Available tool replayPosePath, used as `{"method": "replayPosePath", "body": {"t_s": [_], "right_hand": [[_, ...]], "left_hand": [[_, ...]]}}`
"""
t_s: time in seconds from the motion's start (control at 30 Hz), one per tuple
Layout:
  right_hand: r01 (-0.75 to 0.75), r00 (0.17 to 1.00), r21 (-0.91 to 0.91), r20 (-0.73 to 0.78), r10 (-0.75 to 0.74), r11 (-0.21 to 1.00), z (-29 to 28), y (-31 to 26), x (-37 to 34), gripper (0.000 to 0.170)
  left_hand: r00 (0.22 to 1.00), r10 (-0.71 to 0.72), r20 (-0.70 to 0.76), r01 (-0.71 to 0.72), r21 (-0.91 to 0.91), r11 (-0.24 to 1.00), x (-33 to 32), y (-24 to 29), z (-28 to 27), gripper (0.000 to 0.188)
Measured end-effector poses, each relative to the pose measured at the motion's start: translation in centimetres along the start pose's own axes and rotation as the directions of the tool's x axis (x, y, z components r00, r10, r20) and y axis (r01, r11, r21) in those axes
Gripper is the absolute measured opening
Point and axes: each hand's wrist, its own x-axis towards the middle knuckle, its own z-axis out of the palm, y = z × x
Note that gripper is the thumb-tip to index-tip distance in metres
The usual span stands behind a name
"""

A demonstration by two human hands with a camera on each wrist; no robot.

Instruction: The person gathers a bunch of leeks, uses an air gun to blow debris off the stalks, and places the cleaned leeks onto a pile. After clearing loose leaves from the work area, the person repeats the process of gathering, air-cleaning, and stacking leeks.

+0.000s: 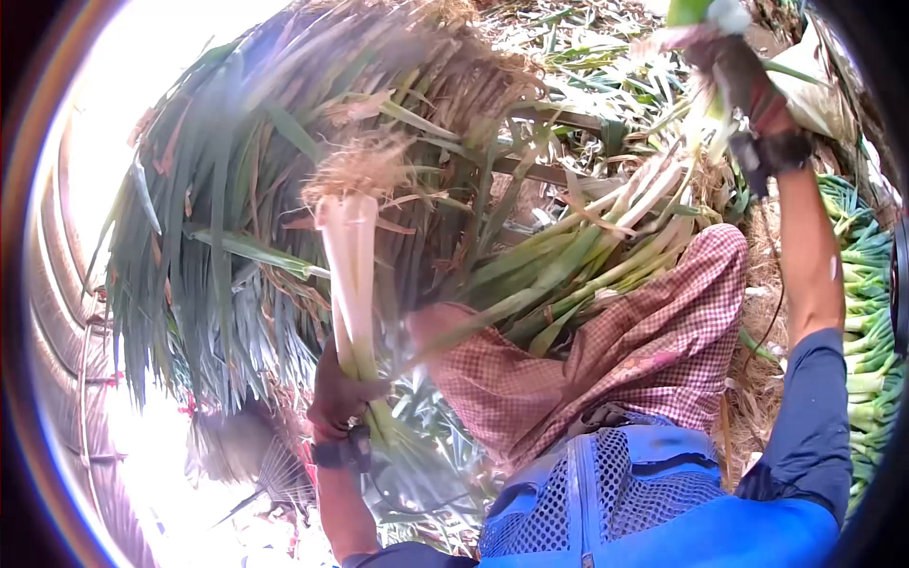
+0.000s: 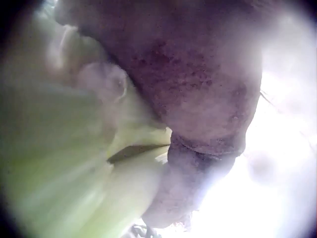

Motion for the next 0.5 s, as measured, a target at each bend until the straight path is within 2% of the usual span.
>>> {"method": "replayPosePath", "body": {"t_s": [0.03, 0.07, 0.1, 0.13, 0.17, 0.2, 0.23, 0.27, 0.3, 0.33, 0.37, 0.4, 0.43, 0.47, 0.5], "right_hand": [[-0.133, 0.986, -0.032, 0.094, 0.135, 0.991, 2.8, -3.7, -1.3, 0.018], [-0.176, 0.951, -0.050, 0.248, 0.183, 0.983, 6.0, -7.7, -2.9, 0.021], [-0.182, 0.890, -0.048, 0.416, 0.185, 0.982, 9.2, -11.5, -4.6, 0.025], [-0.157, 0.794, -0.026, 0.590, 0.142, 0.987, 11.5, -15.1, -6.1, 0.029], [-0.130, 0.657, 0.014, 0.750, 0.076, 0.991, 13.7, -18.4, -7.4, 0.034], [-0.125, 0.478, 0.063, 0.878, 0.004, 0.990, 15.7, -21.5, -8.4, 0.040], [-0.125, 0.301, 0.109, 0.951, -0.067, 0.986, 17.1, -23.9, -9.0, 0.045], [-0.120, 0.200, 0.139, 0.973, -0.113, 0.983, 18.0, -25.4, -9.0, 0.051], [-0.009, 0.312, 0.093, 0.946, -0.086, 0.996, 17.1, -25.5, -7.7, 0.052], [0.106, 0.507, 0.002, 0.860, -0.056, 0.994, 14.6, -23.7, -5.1, 0.053], [0.176, 0.670, -0.142, 0.743, -0.013, 0.974, 12.5, -21.4, -2.4, 0.054], [0.172, 0.813, -0.319, 0.580, 0.048, 0.932, 9.8, -19.0, 0.9, 0.055], [0.082, 0.925, -0.475, 0.363, 0.110, 0.876, 6.7, -17.2, 4.2, 0.056], [-0.002, 0.981, -0.553, 0.161, 0.109, 0.833, 4.6, -17.0, 6.0, 0.057], [-0.061, 0.994, -0.571, 0.040, 0.102, 0.819, 3.6, -18.1, 7.0, 0.058]], "left_hand": [[1.000, 0.007, 0.002, -0.007, -0.106, 0.994, 0.1, 0.0, 0.3, 0.093], [1.000, 0.007, 0.002, -0.007, -0.105, 0.994, 0.2, 0.1, 0.3, 0.093], [0.999, 0.028, 0.018, -0.026, -0.098, 0.995, 0.2, 0.2, 0.3, 0.093], [0.998, 0.051, 0.032, -0.048, -0.094, 0.994, 0.3, 0.4, 0.4, 0.093], [0.998, 0.052, 0.029, -0.049, -0.097, 0.994, 0.4, 0.6, 0.6, 0.093], [0.998, 0.046, 0.032, -0.043, -0.090, 0.995, 0.3, 0.7, 0.8, 0.092], [0.999, 0.039, 0.037, -0.036, -0.079, 0.996, 0.3, 1.0, 1.1, 0.091], [0.999, 0.039, 0.032, -0.037, -0.080, 0.996, 0.4, 1.6, 1.5, 0.091], [0.998, 0.051, 0.039, -0.047, -0.082, 0.996, 0.6, 2.4, 2.0, 0.088], [0.997, 0.053, 0.048, -0.048, -0.086, 0.995, 0.7, 2.6, 2.3, 0.085], [0.997, 0.066, 0.043, -0.066, -0.017, 0.998, 0.9, 2.0, 2.0, 0.082], [0.996, 0.080, 0.038, -0.082, 0.052, 0.995, 1.1, 1.4, 1.8, 0.080], [0.995, 0.084, 0.045, -0.084, 0.000, 0.996, 1.5, 0.5, 1.6, 0.079], [0.994, 0.094, 0.046, -0.094, 0.007, 0.996, 1.7, 0.0, 1.4, 0.080], [0.993, 0.104, 0.047, -0.105, 0.013, 0.994, 2.0, -0.4, 1.2, 0.082]]}}
